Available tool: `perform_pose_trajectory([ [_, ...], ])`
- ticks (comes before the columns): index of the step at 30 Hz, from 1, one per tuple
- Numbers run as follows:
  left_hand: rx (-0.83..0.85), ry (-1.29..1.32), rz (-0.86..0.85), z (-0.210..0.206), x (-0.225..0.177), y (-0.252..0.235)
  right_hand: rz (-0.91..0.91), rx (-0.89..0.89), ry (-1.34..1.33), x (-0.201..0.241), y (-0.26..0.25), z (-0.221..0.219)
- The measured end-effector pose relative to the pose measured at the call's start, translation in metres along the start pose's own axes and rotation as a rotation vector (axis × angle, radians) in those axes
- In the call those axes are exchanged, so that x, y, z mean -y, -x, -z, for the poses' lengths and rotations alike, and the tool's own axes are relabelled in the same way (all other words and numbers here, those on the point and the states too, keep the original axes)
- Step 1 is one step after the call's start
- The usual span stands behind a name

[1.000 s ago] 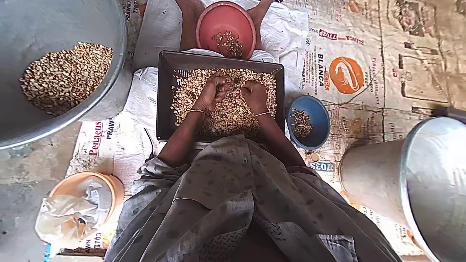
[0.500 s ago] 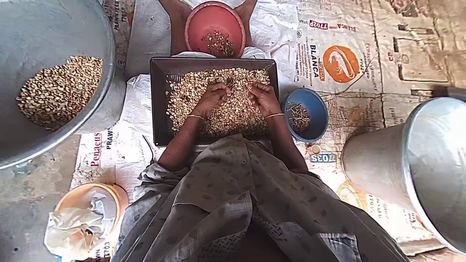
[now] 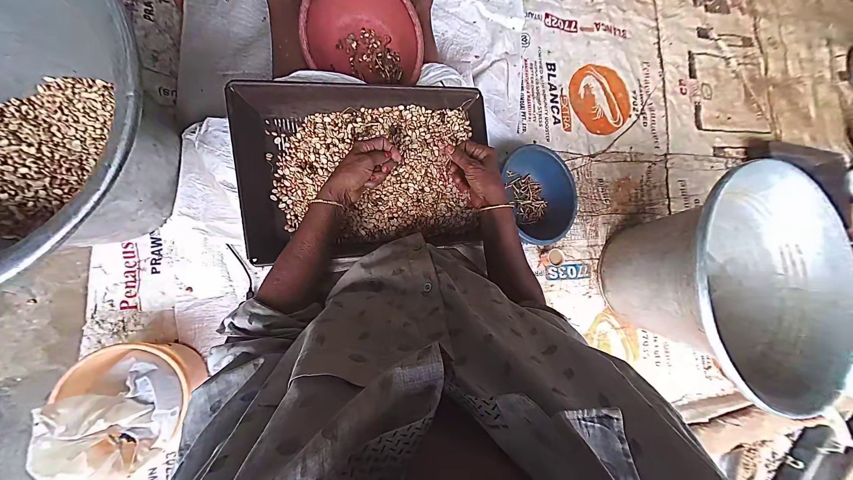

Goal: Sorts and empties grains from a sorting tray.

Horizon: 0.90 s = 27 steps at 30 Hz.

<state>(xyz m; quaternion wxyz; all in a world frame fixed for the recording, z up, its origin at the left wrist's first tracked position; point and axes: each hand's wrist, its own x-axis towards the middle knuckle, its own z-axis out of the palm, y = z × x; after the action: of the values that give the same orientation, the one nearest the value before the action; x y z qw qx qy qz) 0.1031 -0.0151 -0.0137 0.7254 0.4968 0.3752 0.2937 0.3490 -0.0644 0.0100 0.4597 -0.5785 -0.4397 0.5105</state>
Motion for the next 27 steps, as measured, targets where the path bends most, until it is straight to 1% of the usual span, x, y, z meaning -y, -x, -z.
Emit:
perform_pose_trajectory([
  [3, -0.011, -0.035, 0.012, -0.002, 0.000, 0.001, 0.058, -0.016, 0.004, 0.005, 0.010, 0.017],
  [5, -0.028, -0.104, 0.005, -0.007, -0.001, 0.002, 0.112, -0.063, 0.000, 0.013, 0.020, 0.034],
  [7, -0.049, -0.223, -0.035, -0.013, 0.000, 0.001, 0.198, -0.173, 0.056, 0.021, 0.029, 0.059],
  [9, -0.045, -0.371, -0.094, -0.016, 0.001, -0.001, 0.259, -0.328, 0.229, 0.025, 0.039, 0.091],
  [10, -0.039, -0.435, -0.123, -0.018, 0.000, -0.002, 0.249, -0.414, 0.388, 0.027, 0.044, 0.109],
  [11, -0.034, -0.492, -0.147, -0.021, 0.000, -0.003, 0.181, -0.486, 0.580, 0.031, 0.051, 0.124],
  [12, -0.020, -0.547, -0.155, -0.025, -0.003, -0.003, 0.069, -0.523, 0.725, 0.036, 0.058, 0.136],
  [13, -0.002, -0.601, -0.150, -0.028, -0.006, -0.002, -0.018, -0.533, 0.799, 0.039, 0.062, 0.143],
  [14, 0.023, -0.660, -0.134, -0.033, -0.008, -0.001, -0.039, -0.536, 0.813, 0.037, 0.065, 0.146],
  [16, 0.084, -0.760, -0.121, -0.041, -0.007, -0.002, 0.078, -0.494, 0.710, 0.024, 0.065, 0.138],
  [17, 0.108, -0.808, -0.140, -0.045, -0.002, -0.004, 0.143, -0.421, 0.617, 0.019, 0.064, 0.125],
  [18, 0.122, -0.869, -0.158, -0.048, 0.003, -0.005, 0.185, -0.314, 0.539, 0.015, 0.063, 0.108],
  [19, 0.129, -0.940, -0.166, -0.051, 0.007, -0.006, 0.187, -0.185, 0.494, 0.011, 0.061, 0.089],
  [20, 0.125, -1.009, -0.154, -0.053, 0.009, -0.008, 0.178, -0.064, 0.504, 0.006, 0.058, 0.070],
  [22, 0.096, -1.051, -0.121, -0.053, 0.011, -0.009, 0.173, 0.098, 0.681, -0.006, 0.050, 0.037],
  [23, 0.074, -1.022, -0.119, -0.050, 0.010, -0.008, 0.160, 0.125, 0.792, -0.012, 0.046, 0.022],
  [25, 0.028, -0.914, -0.100, -0.044, 0.007, -0.004, 0.085, 0.120, 0.967, -0.019, 0.042, -0.002],
  [26, 0.014, -0.845, -0.102, -0.039, 0.006, -0.002, 0.070, 0.098, 1.000, -0.020, 0.042, -0.011],
  [27, 0.018, -0.771, -0.114, -0.034, 0.006, 0.000, 0.093, 0.075, 0.993, -0.020, 0.042, -0.016],
])
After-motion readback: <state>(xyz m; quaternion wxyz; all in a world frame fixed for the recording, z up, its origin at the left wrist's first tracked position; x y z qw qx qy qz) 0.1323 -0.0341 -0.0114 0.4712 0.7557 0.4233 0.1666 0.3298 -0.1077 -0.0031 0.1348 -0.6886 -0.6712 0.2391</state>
